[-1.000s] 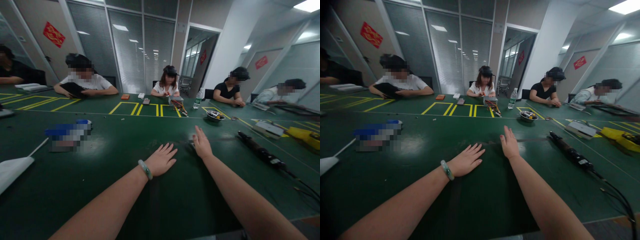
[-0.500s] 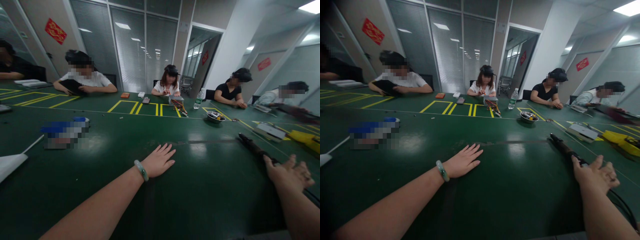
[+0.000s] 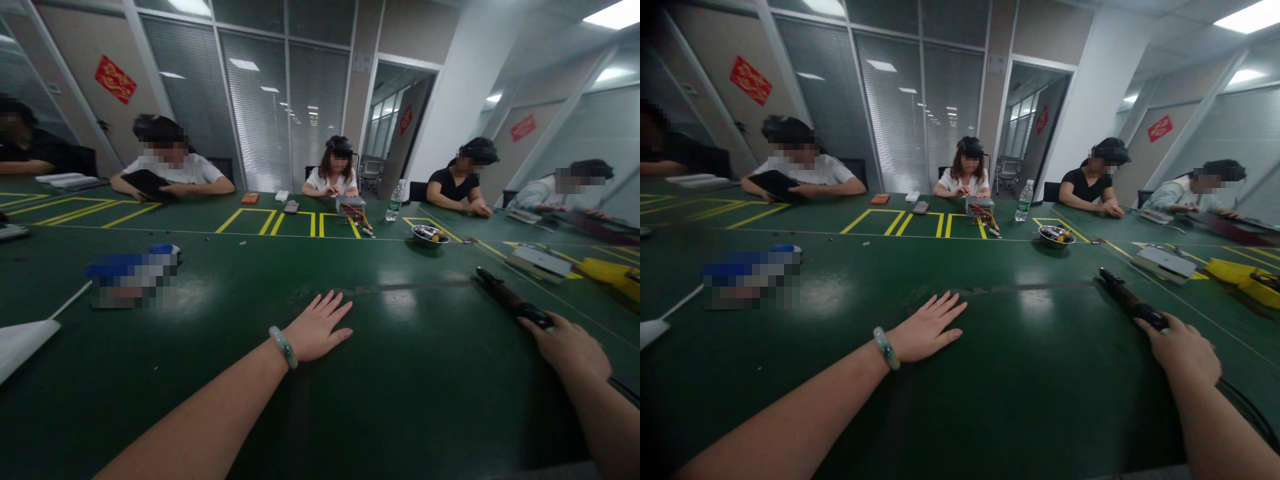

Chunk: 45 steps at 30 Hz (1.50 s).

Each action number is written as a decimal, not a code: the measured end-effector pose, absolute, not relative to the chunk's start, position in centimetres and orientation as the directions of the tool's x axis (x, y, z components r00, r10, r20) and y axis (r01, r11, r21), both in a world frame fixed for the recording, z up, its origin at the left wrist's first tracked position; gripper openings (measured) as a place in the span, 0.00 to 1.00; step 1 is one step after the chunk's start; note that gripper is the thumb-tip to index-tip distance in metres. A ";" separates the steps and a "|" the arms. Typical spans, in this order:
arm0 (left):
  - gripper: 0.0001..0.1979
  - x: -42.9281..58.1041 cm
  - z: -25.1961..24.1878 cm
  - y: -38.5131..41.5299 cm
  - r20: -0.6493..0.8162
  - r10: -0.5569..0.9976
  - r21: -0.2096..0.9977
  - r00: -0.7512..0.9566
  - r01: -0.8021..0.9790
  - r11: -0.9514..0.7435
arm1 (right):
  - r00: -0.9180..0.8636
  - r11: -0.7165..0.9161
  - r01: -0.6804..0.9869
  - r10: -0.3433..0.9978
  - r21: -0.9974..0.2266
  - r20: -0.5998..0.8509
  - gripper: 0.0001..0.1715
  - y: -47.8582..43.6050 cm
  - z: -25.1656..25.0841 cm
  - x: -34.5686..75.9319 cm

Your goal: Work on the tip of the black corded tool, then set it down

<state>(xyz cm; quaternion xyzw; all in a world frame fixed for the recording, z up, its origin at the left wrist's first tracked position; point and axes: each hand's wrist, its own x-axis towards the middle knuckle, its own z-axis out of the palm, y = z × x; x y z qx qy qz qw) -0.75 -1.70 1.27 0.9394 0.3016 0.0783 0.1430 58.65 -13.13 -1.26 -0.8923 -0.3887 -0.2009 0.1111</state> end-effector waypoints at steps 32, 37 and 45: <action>0.31 -0.2 2.7 -1.6 0.419 0.742 0.248 0.523 0.721 -0.648 | -0.417 0.489 0.832 0.863 -0.261 0.284 0.32 -2.9 2.3 14.3; 0.32 -0.4 2.8 -1.5 0.392 0.715 0.226 0.579 0.693 -0.685 | -0.180 0.199 0.975 0.969 -0.102 0.169 0.39 -5.8 4.7 17.2; 0.26 -0.2 2.9 -0.9 0.282 0.737 0.190 0.614 0.717 -0.670 | 0.035 -0.018 0.998 0.964 0.067 -0.263 0.26 -7.2 7.3 21.4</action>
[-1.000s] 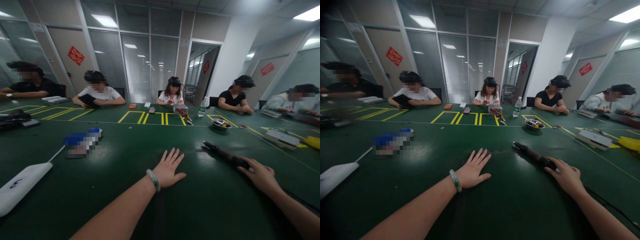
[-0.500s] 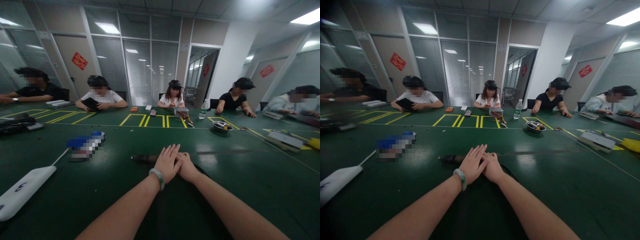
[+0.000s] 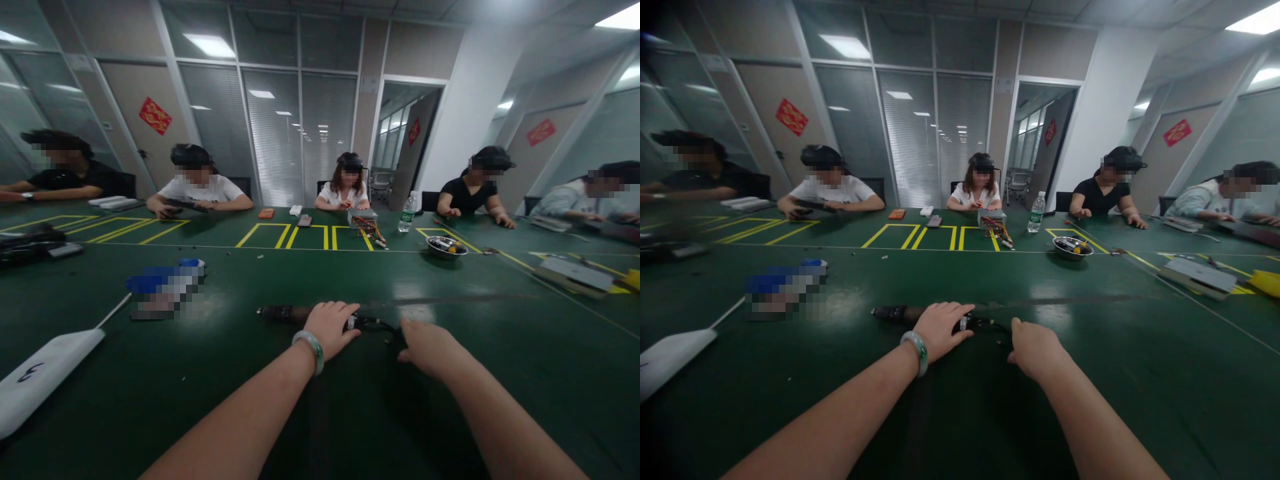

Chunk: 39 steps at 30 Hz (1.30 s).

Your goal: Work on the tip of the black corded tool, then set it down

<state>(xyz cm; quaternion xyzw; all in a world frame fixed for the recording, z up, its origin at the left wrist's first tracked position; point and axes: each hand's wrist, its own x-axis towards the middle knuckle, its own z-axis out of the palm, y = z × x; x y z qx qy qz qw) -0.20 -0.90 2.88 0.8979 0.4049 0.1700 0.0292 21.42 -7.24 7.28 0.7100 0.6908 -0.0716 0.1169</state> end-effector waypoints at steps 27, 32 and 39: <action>0.17 0.2 3.8 -2.3 0.332 0.681 0.167 0.653 0.669 -0.724 | -0.209 0.209 0.916 0.977 -0.342 0.036 0.14 -5.2 6.4 20.2; 0.13 0.4 3.7 -2.1 0.311 0.673 0.176 0.671 0.655 -0.735 | -0.318 0.258 0.850 0.946 -0.458 -0.057 0.13 -5.5 6.3 19.5; 0.12 0.3 4.2 -2.3 0.288 0.683 0.160 0.671 0.670 -0.725 | -0.346 0.155 0.779 0.915 -0.607 -0.210 0.16 -5.3 6.1 20.9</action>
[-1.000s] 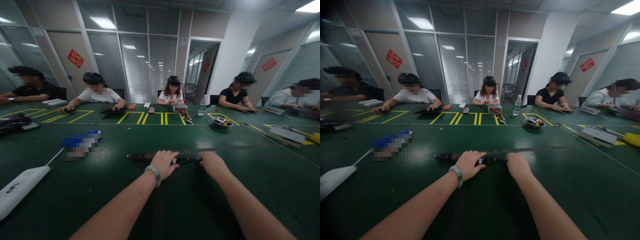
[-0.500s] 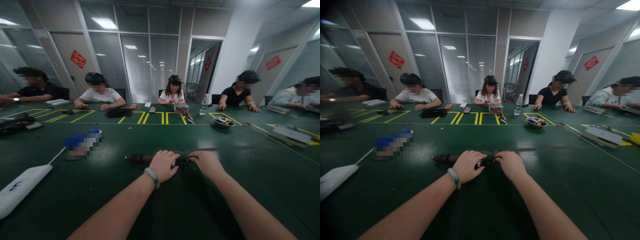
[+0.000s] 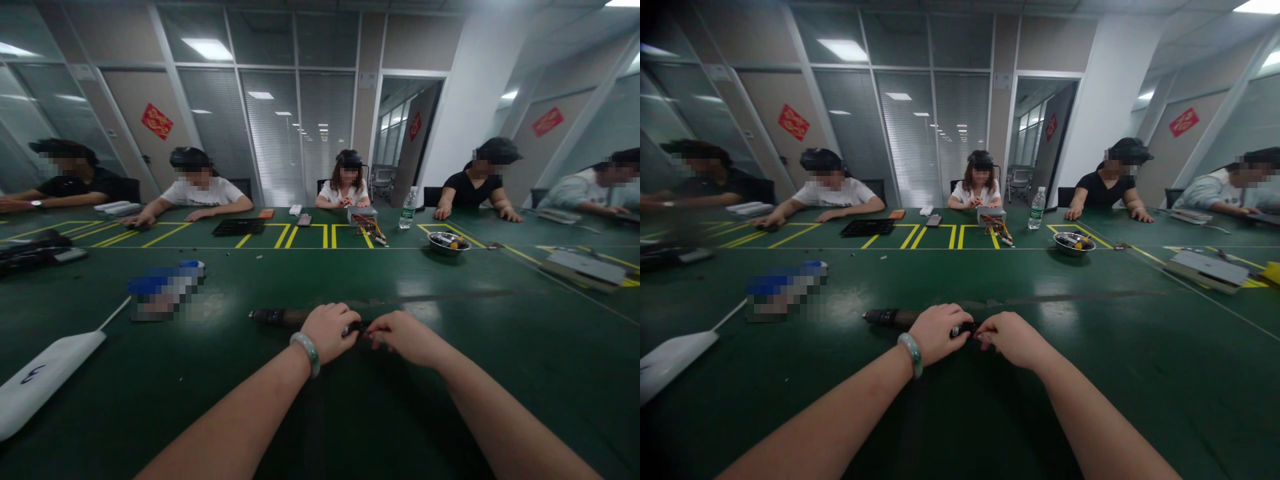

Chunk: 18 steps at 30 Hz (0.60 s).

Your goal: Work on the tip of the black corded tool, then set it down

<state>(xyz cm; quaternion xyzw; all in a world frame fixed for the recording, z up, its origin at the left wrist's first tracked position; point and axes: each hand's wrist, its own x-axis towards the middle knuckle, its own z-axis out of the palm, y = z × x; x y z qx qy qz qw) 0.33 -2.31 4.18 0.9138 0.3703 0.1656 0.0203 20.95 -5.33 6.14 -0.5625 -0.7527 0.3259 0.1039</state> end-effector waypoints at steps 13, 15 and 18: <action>0.12 0.8 3.9 -2.6 0.323 0.679 0.141 0.659 0.676 -0.723 | -0.382 0.039 0.706 0.862 -0.707 -0.334 0.14 -5.0 5.2 21.8; 0.12 0.9 3.9 -2.6 0.329 0.666 0.142 0.669 0.663 -0.735 | -0.309 0.040 0.741 0.907 -0.670 -0.287 0.12 -4.9 4.9 21.7; 0.11 1.0 3.9 -2.6 0.321 0.651 0.144 0.687 0.644 -0.751 | -0.216 0.075 0.804 0.961 -0.590 -0.171 0.09 -4.5 4.4 21.7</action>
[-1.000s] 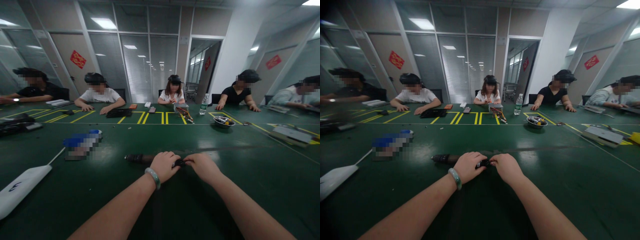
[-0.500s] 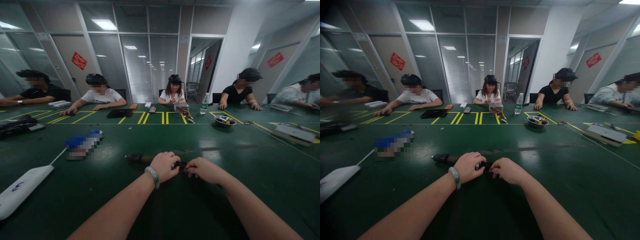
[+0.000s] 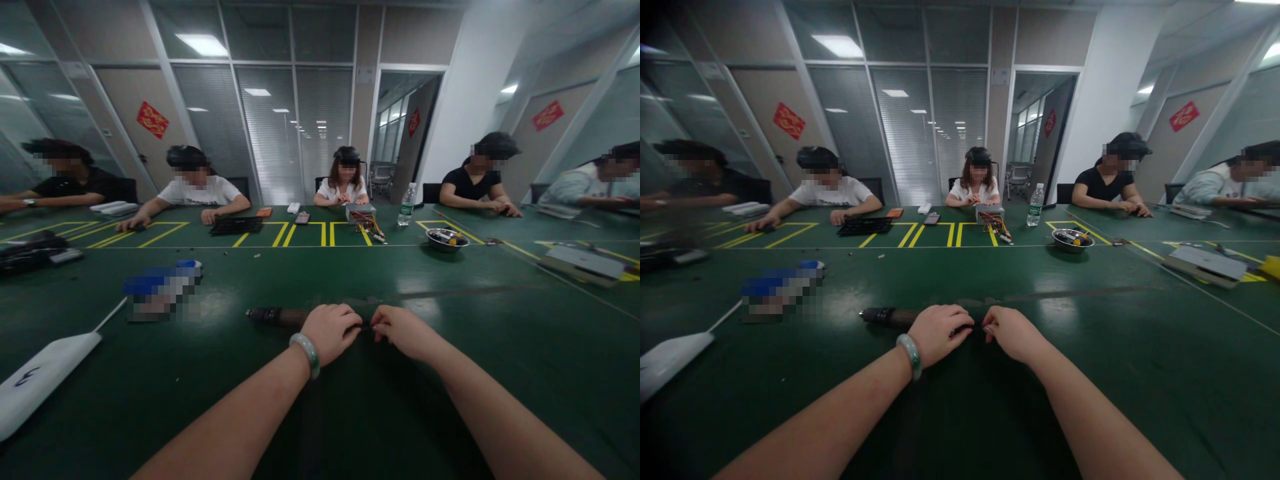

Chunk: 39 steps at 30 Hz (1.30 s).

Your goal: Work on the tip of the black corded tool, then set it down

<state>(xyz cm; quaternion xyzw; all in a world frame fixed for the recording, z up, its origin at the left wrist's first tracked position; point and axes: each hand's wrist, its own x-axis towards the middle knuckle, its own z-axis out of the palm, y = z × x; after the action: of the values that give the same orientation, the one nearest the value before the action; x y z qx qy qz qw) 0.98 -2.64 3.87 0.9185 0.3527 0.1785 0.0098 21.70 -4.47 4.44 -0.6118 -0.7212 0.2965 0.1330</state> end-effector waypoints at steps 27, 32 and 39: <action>0.06 1.4 3.2 -1.9 0.320 0.669 0.207 0.671 0.640 -0.740 | -0.078 0.104 0.722 0.995 -0.684 0.069 0.05 -5.3 2.3 19.7; 0.07 1.4 3.0 -1.8 0.320 0.687 0.228 0.653 0.651 -0.724 | -0.156 0.150 0.676 0.986 -0.721 0.060 0.06 -5.4 2.1 19.9; 0.07 1.4 3.1 -1.8 0.333 0.680 0.235 0.653 0.641 -0.731 | -0.228 0.160 0.659 0.974 -0.735 0.008 0.07 -4.8 2.2 20.6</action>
<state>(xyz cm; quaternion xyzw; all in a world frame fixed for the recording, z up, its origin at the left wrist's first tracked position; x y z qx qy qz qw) 1.35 -1.81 3.13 0.9080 0.3636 0.2027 0.0485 20.57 -4.85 2.17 -0.5680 -0.7187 0.3120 0.2521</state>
